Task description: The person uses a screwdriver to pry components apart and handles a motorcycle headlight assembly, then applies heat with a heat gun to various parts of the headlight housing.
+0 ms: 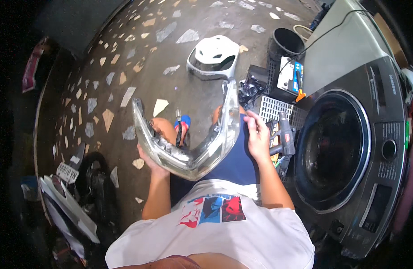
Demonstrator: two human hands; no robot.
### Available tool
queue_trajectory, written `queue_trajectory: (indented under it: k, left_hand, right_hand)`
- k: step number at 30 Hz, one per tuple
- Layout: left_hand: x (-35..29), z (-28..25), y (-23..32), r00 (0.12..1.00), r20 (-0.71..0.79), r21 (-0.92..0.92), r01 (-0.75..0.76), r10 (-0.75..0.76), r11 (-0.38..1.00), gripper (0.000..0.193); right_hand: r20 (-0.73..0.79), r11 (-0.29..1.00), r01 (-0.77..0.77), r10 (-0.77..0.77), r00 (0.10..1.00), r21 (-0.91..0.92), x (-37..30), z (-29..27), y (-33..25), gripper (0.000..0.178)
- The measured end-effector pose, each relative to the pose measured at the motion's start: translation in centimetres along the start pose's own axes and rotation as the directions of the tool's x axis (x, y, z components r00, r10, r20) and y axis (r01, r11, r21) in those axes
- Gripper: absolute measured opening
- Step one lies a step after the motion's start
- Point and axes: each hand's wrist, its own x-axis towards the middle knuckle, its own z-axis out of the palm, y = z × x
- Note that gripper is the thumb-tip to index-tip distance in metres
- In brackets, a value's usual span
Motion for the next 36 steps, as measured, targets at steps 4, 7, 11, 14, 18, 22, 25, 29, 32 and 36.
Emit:
queue_trajectory:
  k: [4,7,11,14,18,22,25,29,32,36]
  left_hand:
    - [0.4,2.1,-0.2,0.985,0.149,-0.294,0.128,-0.087,0.947,0.062]
    - [-1.2,2.6,0.8,0.940,-0.188,0.551,-0.138,0.284,0.823,0.048]
    - [-1.2,-2.3,2.5,0.805,-0.055,0.960,-0.120,0.590,0.253,0.035]
    - [-2.2,-2.7,4.1,0.848,0.202,0.971,-0.110,0.491,-0.210,0.020]
    - [-4.7,-7.1,4.4,0.813,0.193,0.981,-0.154,0.549,-0.116,0.032]
    - [-10.7,-18.8,3.4,0.881,-0.426,0.863,0.327,0.206,0.384,0.051]
    - [-13.5,-17.8,1.0,0.747,-0.657,0.391,0.455,-0.104,0.800,0.070]
    - [-9.3,-8.9,2.4,0.634,-0.750,0.315,0.592,-0.187,0.742,0.081]
    - [-7.2,-8.9,2.6,0.882,-0.446,0.812,0.329,0.150,0.482,0.081]
    - [-3.8,-1.9,3.7,0.860,-0.125,0.857,-0.158,0.495,0.491,0.089]
  right_hand:
    - [0.094,0.999,0.023,-0.020,0.995,-0.036,1.7,2.0,-1.2,0.047]
    - [0.035,0.999,0.038,-0.037,0.999,-0.025,1.5,2.7,-1.7,0.048]
    - [0.060,0.995,0.062,-0.057,0.997,-0.072,1.4,2.1,-1.4,0.049]
    - [0.125,0.980,0.093,-0.072,0.990,-0.176,0.9,1.4,-2.1,0.048]
    - [0.192,0.985,0.081,-0.050,0.980,-0.155,0.7,0.9,-3.1,0.045]
    - [0.267,0.985,0.127,-0.091,0.959,-0.120,0.4,1.4,-3.2,0.067]
    - [0.291,0.981,0.123,-0.076,0.954,-0.148,-0.2,1.5,-4.6,0.094]
    - [0.331,0.965,0.217,-0.158,0.930,-0.148,2.5,1.0,-3.4,0.103]
    - [0.285,0.973,0.211,-0.228,0.931,0.089,4.0,3.2,-5.1,0.080]
    - [0.245,0.979,0.160,-0.188,0.951,0.129,4.9,5.0,-5.3,0.074]
